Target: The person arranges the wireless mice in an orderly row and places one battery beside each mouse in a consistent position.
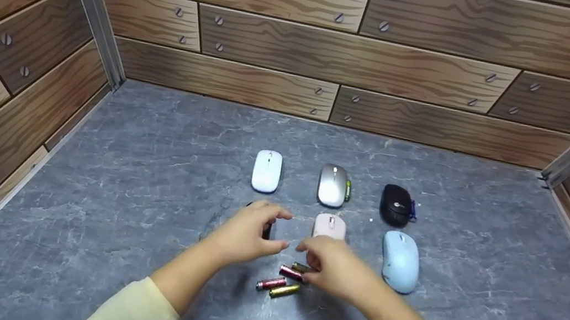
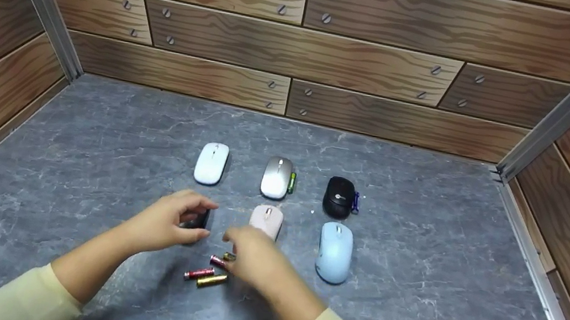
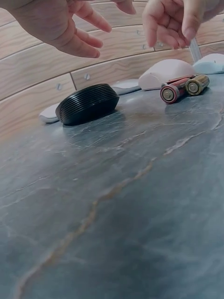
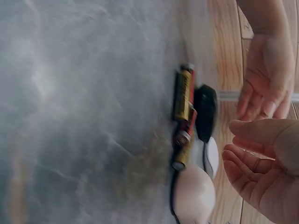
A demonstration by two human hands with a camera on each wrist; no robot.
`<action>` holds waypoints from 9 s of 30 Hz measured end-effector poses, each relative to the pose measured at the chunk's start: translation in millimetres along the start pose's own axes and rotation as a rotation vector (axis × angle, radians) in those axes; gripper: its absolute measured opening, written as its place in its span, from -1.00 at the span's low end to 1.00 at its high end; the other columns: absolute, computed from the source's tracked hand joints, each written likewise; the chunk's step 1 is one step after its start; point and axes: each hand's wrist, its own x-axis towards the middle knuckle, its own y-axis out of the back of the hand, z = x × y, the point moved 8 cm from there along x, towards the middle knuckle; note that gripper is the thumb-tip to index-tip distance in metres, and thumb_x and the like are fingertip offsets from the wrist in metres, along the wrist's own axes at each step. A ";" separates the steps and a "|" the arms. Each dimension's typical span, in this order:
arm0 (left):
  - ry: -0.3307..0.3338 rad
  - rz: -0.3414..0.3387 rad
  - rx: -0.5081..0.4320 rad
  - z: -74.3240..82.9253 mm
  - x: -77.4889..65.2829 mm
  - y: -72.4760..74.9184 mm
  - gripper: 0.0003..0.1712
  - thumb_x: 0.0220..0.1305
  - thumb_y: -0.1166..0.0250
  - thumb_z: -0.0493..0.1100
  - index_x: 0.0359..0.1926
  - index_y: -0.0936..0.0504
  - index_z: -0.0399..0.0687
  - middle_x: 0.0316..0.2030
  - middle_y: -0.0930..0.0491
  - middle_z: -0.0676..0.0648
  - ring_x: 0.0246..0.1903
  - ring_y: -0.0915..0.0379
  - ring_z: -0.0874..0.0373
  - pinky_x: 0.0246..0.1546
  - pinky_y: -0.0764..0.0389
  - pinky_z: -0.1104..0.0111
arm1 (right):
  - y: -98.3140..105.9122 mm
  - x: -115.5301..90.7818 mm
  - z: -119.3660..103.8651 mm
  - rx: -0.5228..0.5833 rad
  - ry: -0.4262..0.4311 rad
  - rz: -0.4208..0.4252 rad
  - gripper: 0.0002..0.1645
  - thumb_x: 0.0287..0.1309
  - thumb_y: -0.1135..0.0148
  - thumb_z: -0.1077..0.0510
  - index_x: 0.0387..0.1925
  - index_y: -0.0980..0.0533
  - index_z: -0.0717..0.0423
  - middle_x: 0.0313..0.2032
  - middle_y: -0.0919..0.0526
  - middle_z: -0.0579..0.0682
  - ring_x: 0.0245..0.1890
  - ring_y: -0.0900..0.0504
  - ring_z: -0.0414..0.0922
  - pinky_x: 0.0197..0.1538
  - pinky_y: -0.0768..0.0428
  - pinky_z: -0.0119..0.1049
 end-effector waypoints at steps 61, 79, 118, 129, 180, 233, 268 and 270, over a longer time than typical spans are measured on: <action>-0.009 -0.010 -0.051 0.4 -4.5 -5.7 -0.50 0.04 -0.34 -0.07 0.03 -0.51 -0.11 -0.18 -0.45 -0.03 -0.20 -0.37 0.03 -0.18 -0.43 0.30 | -41.2 -22.9 -4.9 -0.153 0.051 -0.146 -0.56 -0.32 -0.33 0.35 -0.33 -0.37 0.02 -0.53 -0.45 -0.16 -0.49 -0.47 -0.17 -0.42 -0.51 -0.25; -0.007 -0.014 -0.052 -2.4 -4.4 -9.0 -0.50 0.04 -0.35 -0.07 0.03 -0.51 -0.09 -0.15 -0.45 -0.03 -0.15 -0.39 0.02 -0.14 -0.44 0.29 | -43.8 -22.1 -5.7 -0.185 0.061 -0.108 -0.69 -0.28 -0.27 0.33 -0.43 -0.36 0.08 -0.58 -0.37 -0.16 -0.59 -0.38 -0.18 -0.51 -0.45 -0.26; 0.033 0.034 -0.066 -27.5 -2.5 10.4 -0.48 0.02 -0.35 -0.10 0.03 -0.50 -0.16 -0.13 -0.49 -0.16 -0.15 -0.42 0.01 -0.10 -0.46 0.21 | -9.6 12.7 -6.6 -0.021 -0.001 -0.094 -0.65 -0.34 -0.31 0.34 -0.38 -0.42 0.13 -0.65 -0.39 -0.20 -0.64 -0.36 -0.27 -0.56 -0.40 -0.40; 0.089 0.085 -0.112 -48.6 3.4 28.8 -0.51 0.02 -0.35 -0.14 0.00 -0.50 -0.21 -0.08 -0.47 -0.24 -0.10 -0.44 -0.09 -0.05 -0.46 0.14 | 3.3 60.3 13.4 -0.046 -0.155 -0.006 -0.48 -0.33 -0.34 0.31 -0.16 -0.44 0.21 -0.63 -0.42 -0.15 -0.61 -0.40 -0.22 -0.47 -0.44 -0.30; 0.361 0.091 -0.036 -112.3 36.4 44.6 -0.48 0.04 -0.34 -0.06 0.04 -0.49 -0.11 -0.01 -0.42 -0.18 -0.01 -0.37 -0.04 0.05 -0.39 0.14 | 2.2 166.9 80.1 -0.059 -0.465 0.076 -0.77 -0.06 -0.11 0.34 -0.27 -0.52 0.27 -0.19 -0.60 0.23 -0.08 -0.52 0.14 0.00 -0.45 -0.03; 0.133 0.032 -0.044 -25.8 -15.6 32.6 -0.47 0.02 -0.34 -0.06 0.04 -0.49 -0.09 -0.09 -0.44 -0.20 -0.11 -0.43 -0.09 -0.09 -0.48 0.11 | 16.6 31.4 -3.6 0.056 0.008 0.128 -0.72 -0.10 -0.28 0.35 -0.24 -0.53 0.24 -0.52 -0.57 -0.06 -0.47 -0.54 -0.17 -0.35 -0.55 -0.36; 0.070 0.040 -0.045 -16.4 -32.2 18.0 -0.50 0.01 -0.36 -0.10 0.02 -0.50 -0.09 -0.04 -0.46 -0.13 -0.04 -0.40 -0.02 0.02 -0.41 0.16 | -57.4 7.9 -43.6 -0.297 0.173 0.078 -0.74 -0.20 -0.37 0.15 -0.60 -0.38 -0.02 -0.59 -0.39 -0.17 -0.59 -0.44 -0.17 -0.52 -0.41 -0.32; 0.068 0.042 -0.044 -16.2 -32.4 18.2 -0.49 0.00 -0.36 -0.10 0.02 -0.50 -0.09 -0.04 -0.46 -0.13 -0.04 -0.41 -0.03 0.01 -0.41 0.16 | -58.9 7.8 -43.5 -0.310 0.171 0.072 -0.73 -0.19 -0.36 0.14 -0.58 -0.37 -0.02 -0.60 -0.40 -0.17 -0.60 -0.44 -0.16 -0.53 -0.41 -0.30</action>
